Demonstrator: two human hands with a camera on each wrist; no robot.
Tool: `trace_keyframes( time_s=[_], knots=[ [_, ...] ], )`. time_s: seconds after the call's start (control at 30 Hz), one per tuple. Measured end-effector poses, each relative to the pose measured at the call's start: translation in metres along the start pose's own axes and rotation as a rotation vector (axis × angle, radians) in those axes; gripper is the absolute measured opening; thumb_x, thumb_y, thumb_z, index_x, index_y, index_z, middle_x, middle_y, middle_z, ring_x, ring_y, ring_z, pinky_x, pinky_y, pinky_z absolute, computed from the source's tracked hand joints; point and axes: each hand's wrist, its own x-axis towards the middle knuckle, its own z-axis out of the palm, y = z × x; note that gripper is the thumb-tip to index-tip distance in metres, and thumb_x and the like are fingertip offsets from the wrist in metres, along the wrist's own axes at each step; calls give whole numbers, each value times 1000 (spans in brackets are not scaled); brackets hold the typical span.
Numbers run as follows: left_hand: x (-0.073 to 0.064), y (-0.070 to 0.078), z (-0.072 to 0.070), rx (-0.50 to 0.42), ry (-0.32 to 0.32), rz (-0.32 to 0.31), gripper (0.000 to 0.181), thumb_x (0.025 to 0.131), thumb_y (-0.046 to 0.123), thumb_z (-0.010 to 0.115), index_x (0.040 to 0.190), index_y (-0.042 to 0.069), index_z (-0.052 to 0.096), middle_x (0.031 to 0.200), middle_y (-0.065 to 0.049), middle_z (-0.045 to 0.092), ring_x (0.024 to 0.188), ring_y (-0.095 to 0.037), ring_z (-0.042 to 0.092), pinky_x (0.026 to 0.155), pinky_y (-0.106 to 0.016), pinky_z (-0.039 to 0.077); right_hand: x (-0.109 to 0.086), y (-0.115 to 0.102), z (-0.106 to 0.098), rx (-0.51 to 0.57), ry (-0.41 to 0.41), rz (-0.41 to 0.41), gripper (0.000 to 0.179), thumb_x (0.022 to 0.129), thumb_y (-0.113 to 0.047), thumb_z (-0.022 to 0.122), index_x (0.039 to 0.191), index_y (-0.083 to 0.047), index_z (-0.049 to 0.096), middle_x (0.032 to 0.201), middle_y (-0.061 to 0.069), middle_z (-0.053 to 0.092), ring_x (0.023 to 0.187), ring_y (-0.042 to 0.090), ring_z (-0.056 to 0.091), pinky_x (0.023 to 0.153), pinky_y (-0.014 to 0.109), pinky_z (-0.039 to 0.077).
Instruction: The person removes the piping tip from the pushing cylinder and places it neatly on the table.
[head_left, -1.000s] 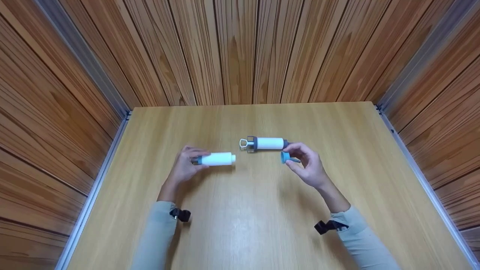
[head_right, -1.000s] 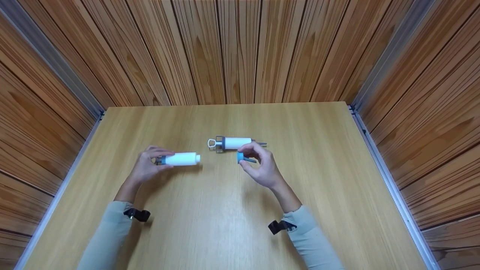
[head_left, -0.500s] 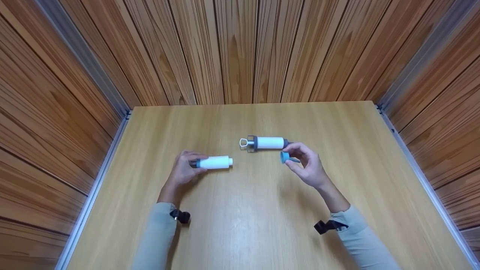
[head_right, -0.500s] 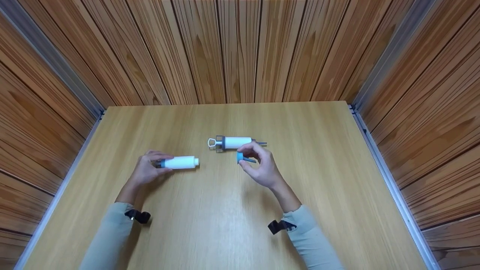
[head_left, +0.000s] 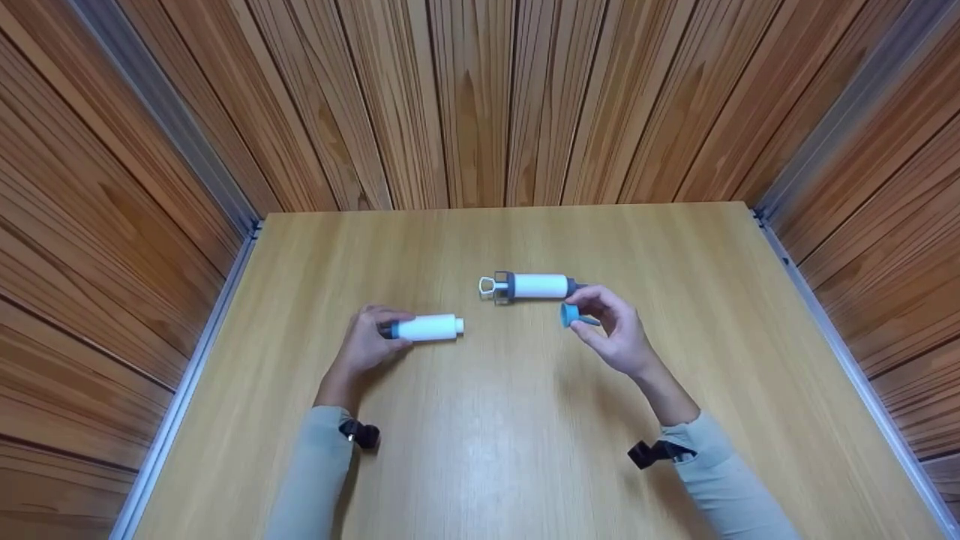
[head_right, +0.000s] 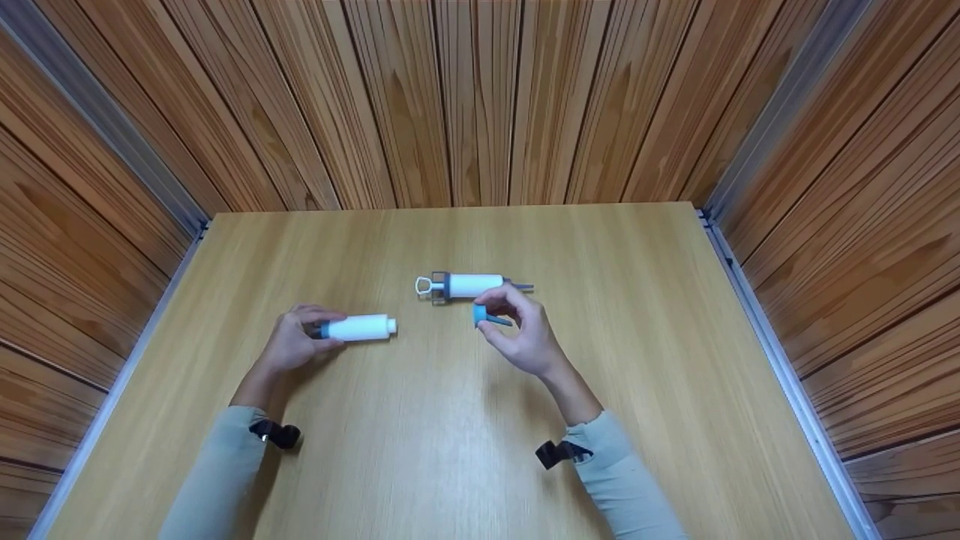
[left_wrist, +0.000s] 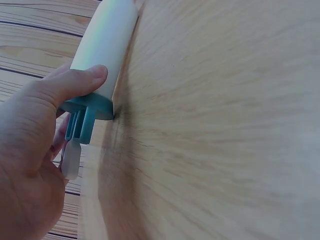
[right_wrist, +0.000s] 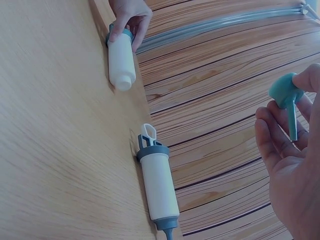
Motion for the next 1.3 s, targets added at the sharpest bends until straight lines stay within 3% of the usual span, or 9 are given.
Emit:
trace_keyframes(
  time_s=[0.47, 0.73, 1.03, 1.3],
  knots=[
    [-4, 1, 0, -32, -46, -43, 45, 92, 3, 90, 135, 13, 82, 153, -17, 70, 150, -43, 56, 131, -66, 42, -4, 4, -2, 6, -11, -16, 33, 90, 29, 61, 123, 24, 59, 124, -13, 72, 112, 1, 70, 102, 17, 60],
    [-4, 4, -2, -33, -50, -3, 47, 91, 7, 93, 136, 12, 82, 154, -17, 70, 151, -43, 57, 131, -66, 43, -2, 5, -2, 8, -11, -14, 33, 90, 29, 61, 122, 25, 58, 124, -14, 72, 112, 0, 70, 101, 16, 59],
    [-2, 7, -3, -43, -25, 52, 50, 91, 12, 94, 137, 2, 79, 155, -19, 69, 153, -44, 54, 131, -67, 41, 5, 6, -6, -8, 9, 11, 32, 91, 27, 62, 122, 25, 58, 121, -15, 71, 109, 2, 68, 99, 16, 59],
    [0, 18, -6, -47, 0, 71, 52, 93, 15, 93, 141, 7, 78, 158, -14, 68, 158, -41, 48, 134, -73, 29, 8, 12, -9, -26, 10, 8, 32, 91, 27, 63, 123, 25, 58, 122, -15, 70, 110, 0, 68, 100, 15, 59]
  ],
)
